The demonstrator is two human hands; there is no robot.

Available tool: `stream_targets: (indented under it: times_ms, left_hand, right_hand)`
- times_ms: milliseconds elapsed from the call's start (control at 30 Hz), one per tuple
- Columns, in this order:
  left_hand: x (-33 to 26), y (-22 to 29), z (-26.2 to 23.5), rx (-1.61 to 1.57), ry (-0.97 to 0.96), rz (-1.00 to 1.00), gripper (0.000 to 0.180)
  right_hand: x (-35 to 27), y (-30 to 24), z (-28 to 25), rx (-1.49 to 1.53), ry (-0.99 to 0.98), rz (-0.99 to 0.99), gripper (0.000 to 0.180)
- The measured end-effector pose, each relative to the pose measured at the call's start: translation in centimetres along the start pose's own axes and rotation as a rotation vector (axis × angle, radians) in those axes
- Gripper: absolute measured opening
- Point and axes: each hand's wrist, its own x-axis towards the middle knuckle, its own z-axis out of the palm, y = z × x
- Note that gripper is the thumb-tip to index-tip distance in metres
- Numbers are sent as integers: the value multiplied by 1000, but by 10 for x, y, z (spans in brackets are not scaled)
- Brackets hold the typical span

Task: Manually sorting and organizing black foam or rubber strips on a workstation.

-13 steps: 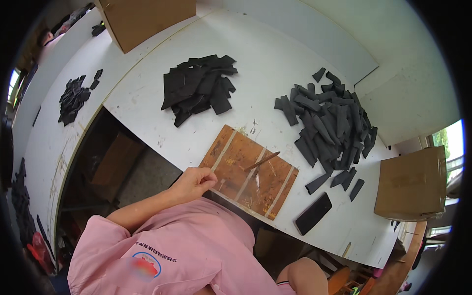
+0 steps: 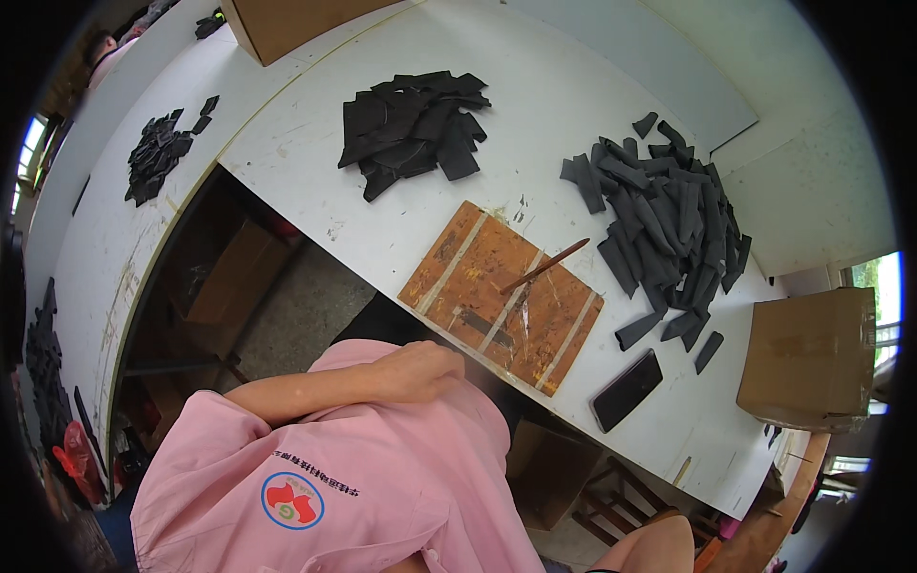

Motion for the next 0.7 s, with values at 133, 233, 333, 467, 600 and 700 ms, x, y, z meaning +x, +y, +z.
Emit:
stream_targets:
  times_ms: [133, 233, 333, 467, 600, 700]
  left_hand:
    - [-6, -7, 2, 41, 8, -58, 15]
    - [-13, -10, 4, 30, 36, -55, 15]
    - [-16, -10, 6, 32, 53, -54, 15]
    - [-13, -13, 3, 8, 119, -29, 13]
    - [19, -17, -24, 73, 449, 84, 7]
    - [69, -30, -61, 179, 745, 159, 8]
  right_hand:
    - [-5, -8, -3, -40, 1, 13, 21]
    - [-9, -13, -4, -66, 7, 26, 19]
    - [-14, -17, -4, -98, 10, 31, 18]
    - [-20, -21, -5, -141, 9, 42, 16]
    - [-25, -23, -5, -208, 0, 41, 14]
    - [-22, -28, -1, -270, -7, 38, 14]
